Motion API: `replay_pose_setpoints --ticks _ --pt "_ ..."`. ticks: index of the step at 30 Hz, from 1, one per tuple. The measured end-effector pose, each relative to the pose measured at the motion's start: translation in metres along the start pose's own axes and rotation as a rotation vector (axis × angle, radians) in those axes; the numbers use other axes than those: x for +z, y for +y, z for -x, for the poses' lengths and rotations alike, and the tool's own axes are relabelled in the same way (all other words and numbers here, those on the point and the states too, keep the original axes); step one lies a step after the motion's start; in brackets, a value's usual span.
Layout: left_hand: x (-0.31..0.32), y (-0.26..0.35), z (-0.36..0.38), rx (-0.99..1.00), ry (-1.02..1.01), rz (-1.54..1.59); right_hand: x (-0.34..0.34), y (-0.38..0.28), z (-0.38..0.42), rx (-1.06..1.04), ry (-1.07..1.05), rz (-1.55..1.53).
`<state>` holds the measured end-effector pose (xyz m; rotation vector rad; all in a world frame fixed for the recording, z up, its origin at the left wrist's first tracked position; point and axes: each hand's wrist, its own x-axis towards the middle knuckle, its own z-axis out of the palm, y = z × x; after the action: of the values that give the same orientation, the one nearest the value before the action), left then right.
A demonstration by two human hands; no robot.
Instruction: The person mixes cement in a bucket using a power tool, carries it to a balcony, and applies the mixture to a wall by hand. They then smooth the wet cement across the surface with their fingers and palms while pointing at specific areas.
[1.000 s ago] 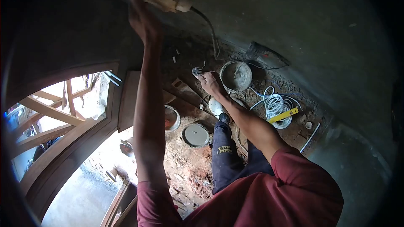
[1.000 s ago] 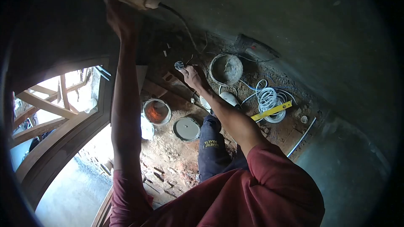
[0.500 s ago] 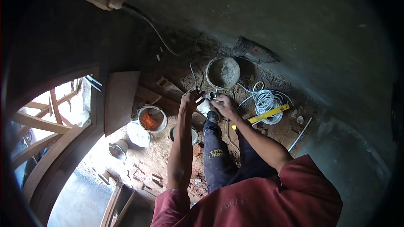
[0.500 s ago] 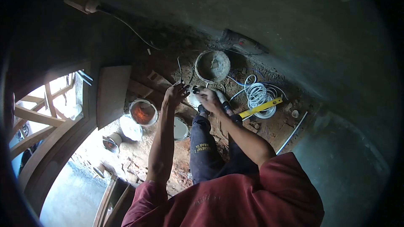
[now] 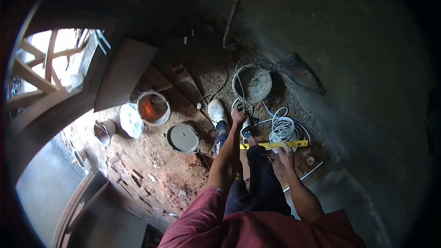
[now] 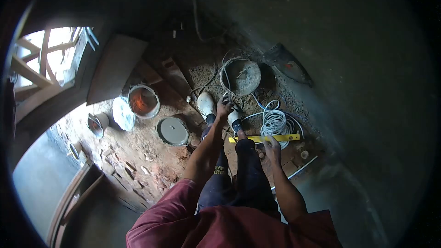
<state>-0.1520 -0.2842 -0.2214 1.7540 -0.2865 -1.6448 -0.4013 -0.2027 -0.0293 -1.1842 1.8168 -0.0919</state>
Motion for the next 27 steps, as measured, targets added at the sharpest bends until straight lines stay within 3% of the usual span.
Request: replay_pose_setpoints --ticks 1,2,3,6,7,8,9,10,11,14,17,21,24,25,27 --pt "0.006 -0.043 -0.011 0.151 0.100 -0.127 -0.006 0.003 0.004 -0.007 -0.014 0.017" --pt "0.010 -0.072 -0.012 0.296 0.198 -0.258 -0.013 0.004 0.011 0.121 -0.032 -0.030" --pt "0.009 -0.060 0.010 0.221 0.182 -0.247 -0.021 0.006 0.015 0.245 -0.049 -0.075" --pt "-0.016 -0.017 0.057 0.131 0.202 -0.286 -0.037 0.007 0.028 0.232 -0.051 -0.187" --pt "-0.032 0.010 0.087 0.181 0.185 -0.198 -0.042 0.010 0.030 0.154 -0.072 -0.082" --pt "-0.051 0.037 0.120 0.253 0.234 -0.309 -0.045 0.021 0.030 0.143 -0.084 -0.073" --pt "-0.075 0.028 0.138 0.238 0.247 -0.230 -0.046 0.036 0.024 -0.061 -0.053 0.090" --pt "-0.091 0.042 0.173 0.137 0.235 0.153 -0.049 0.040 0.020 -0.268 -0.020 0.249" --pt "-0.106 0.055 0.210 0.127 0.321 0.284 -0.058 0.003 0.025 0.097 -0.157 -0.095" --pt "-0.150 0.040 0.296 0.038 0.583 0.490 -0.063 -0.019 0.004 -0.133 -0.190 0.001" --pt "-0.162 0.040 0.370 0.066 0.800 0.589 -0.070 -0.040 -0.024 -0.158 -0.339 0.142" --pt "-0.148 0.020 0.420 0.088 0.922 0.697 -0.064 -0.096 -0.054 -0.310 -0.316 0.348" --pt "-0.121 -0.018 0.420 0.042 1.009 0.353 -0.036 -0.183 -0.019 -0.363 -0.358 0.555" --pt "-0.108 -0.021 0.423 -0.004 0.979 0.432 -0.018 -0.192 -0.015 -0.493 -0.373 0.608" --pt "-0.083 -0.033 0.423 -0.127 1.042 0.042 0.030 -0.189 -0.015 -0.698 -0.394 0.649"
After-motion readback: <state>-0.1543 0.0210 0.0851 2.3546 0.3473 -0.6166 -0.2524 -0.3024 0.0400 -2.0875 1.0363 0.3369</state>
